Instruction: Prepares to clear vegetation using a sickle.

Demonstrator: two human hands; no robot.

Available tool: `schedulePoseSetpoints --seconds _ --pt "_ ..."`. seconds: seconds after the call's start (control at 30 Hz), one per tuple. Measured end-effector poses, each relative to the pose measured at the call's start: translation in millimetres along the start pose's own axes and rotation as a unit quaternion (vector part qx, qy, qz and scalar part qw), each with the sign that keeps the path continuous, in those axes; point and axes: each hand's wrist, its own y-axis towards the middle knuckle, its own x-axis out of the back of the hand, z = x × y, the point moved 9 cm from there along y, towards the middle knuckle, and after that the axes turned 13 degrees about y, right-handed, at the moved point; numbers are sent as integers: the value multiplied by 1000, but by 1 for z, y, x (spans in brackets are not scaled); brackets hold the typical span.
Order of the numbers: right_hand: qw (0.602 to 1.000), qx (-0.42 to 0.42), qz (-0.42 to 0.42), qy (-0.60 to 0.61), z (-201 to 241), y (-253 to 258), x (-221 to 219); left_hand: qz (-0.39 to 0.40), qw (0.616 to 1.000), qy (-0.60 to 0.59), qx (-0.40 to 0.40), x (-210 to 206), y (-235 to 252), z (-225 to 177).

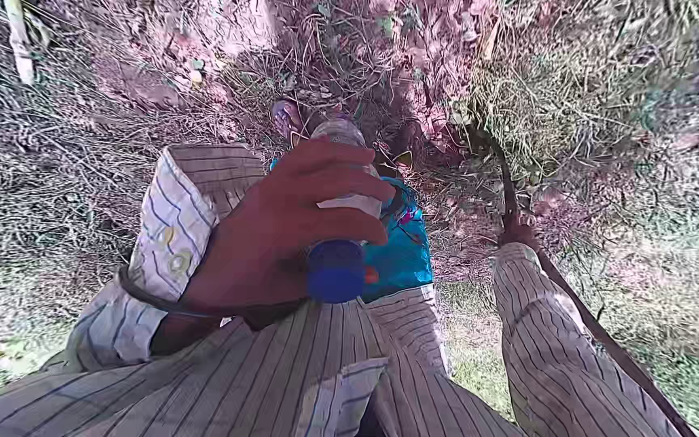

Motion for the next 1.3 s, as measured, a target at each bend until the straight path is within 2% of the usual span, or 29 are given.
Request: schedulePoseSetpoints --seconds 0.03,0.13,0.23,0.3,0.37,0.43,0.47,0.53,0.57,0.63,0.7,0.77,0.83,0.93,1.03,1.1,1.13,1.2,1.23,1.3 --pt "1000 7 11 -9 -18 -8 -5 5 1000 -2 -2 -2 -1 1" --pt "996 48 -63 44 -55 -33 -4 16 1000 0 -3 -12 -4 -1" --pt "977 75 -135 147 -48 -64 53 24 1000 -15 -6 -32 -4 -11" --pt "948 100 -199 229 -26 -65 102 27 999 -28 -7 -51 -8 -25" --pt "927 123 -235 267 15 -53 154 17 999 -46 -13 -72 -13 -41" --pt "922 149 -230 273 66 -33 192 24 997 -67 -25 -94 -18 -56" --pt "928 158 -213 261 87 -21 197 36 996 -81 -33 -103 -21 -62" --pt "958 145 -142 204 106 6 169 64 991 -109 -40 -115 -24 -71" --pt "970 125 -105 180 100 22 135 75 989 -121 -42 -116 -25 -74" --pt "981 81 -41 173 59 38 55 82 987 -130 -48 -113 -25 -78" --pt "988 40 21 151 17 15 5 71 988 -126 -54 -107 -23 -78" --pt "990 29 49 128 -8 -16 -13 58 989 -120 -59 -104 -21 -79" --pt "991 23 43 127 -21 -46 -5 51 989 -129 -58 -106 -20 -82" --pt "981 70 -54 171 -4 -75 55 51 985 -156 -48 -114 -14 -84" --pt "931 195 -187 247 54 -86 137 56 984 -163 -49 -121 -8 -84" --pt "903 286 -225 230 112 -83 182 64 983 -165 -45 -123 -6 -82" --pt "901 314 -220 203 139 -76 195 70 983 -163 -40 -124 -6 -80" --pt "930 300 -176 123 160 -40 188 83 983 -158 -34 -122 -6 -78" --pt "953 254 -144 85 149 -11 169 85 983 -159 -33 -120 -7 -77" --pt "984 142 -82 75 86 37 112 77 983 -160 -33 -114 -9 -77"
